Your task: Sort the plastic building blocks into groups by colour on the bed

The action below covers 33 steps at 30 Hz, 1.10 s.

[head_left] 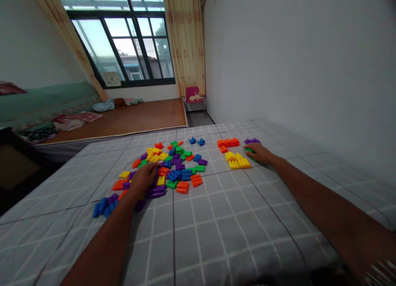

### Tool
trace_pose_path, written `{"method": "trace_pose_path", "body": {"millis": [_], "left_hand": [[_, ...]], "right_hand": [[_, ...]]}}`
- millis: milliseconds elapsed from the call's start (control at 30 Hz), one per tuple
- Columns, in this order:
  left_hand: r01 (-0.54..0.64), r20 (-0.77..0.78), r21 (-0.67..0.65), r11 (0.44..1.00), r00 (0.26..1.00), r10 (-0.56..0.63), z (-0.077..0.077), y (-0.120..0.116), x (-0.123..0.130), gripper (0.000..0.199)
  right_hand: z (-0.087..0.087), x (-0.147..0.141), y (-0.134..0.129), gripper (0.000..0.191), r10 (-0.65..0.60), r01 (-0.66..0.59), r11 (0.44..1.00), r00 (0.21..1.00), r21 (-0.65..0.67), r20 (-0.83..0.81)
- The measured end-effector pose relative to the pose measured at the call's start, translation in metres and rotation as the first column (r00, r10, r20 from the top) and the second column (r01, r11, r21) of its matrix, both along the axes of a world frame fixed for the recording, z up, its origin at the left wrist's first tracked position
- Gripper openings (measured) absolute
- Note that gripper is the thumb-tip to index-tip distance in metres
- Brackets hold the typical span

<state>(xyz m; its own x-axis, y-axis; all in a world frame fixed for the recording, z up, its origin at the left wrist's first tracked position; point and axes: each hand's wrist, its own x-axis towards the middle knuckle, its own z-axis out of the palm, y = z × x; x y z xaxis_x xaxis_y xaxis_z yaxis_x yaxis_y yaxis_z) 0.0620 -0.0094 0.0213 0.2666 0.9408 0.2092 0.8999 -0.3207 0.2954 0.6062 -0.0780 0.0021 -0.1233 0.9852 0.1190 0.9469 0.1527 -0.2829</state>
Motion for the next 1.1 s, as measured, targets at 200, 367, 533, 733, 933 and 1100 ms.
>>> {"method": "trace_pose_path", "body": {"millis": [200,367,533,733,933,1100], "left_hand": [[0.027,0.091,0.118,0.993,0.995,-0.038,0.022,-0.002,-0.003,0.036],[-0.035,0.192,0.124,0.992,0.981,0.01,0.055,0.005,-0.002,0.037],[0.139,-0.015,0.0,0.99,0.99,-0.139,0.063,0.009,0.001,0.034],[0.159,-0.112,-0.075,0.984,0.98,-0.167,0.055,-0.006,-0.04,0.034],[0.103,-0.074,-0.185,0.977,0.99,-0.118,0.034,-0.02,-0.078,0.036],[0.129,-0.029,-0.15,0.98,0.99,-0.135,0.028,-0.021,-0.059,0.037]], "right_hand": [[0.022,-0.009,-0.001,0.044,-0.241,0.233,0.951,0.97,0.204,0.012],[0.07,-0.086,0.012,0.041,0.078,-0.061,0.962,0.995,0.266,-0.056],[0.068,-0.209,0.011,0.038,0.557,-0.534,0.82,0.827,0.203,-0.073],[0.023,-0.276,0.012,0.058,0.752,-0.752,0.651,0.657,0.108,0.042],[-0.006,-0.262,0.037,0.058,0.657,-0.652,0.753,0.752,0.086,-0.046],[-0.017,-0.261,0.033,0.054,0.623,-0.606,0.78,0.774,0.152,-0.112]]}}
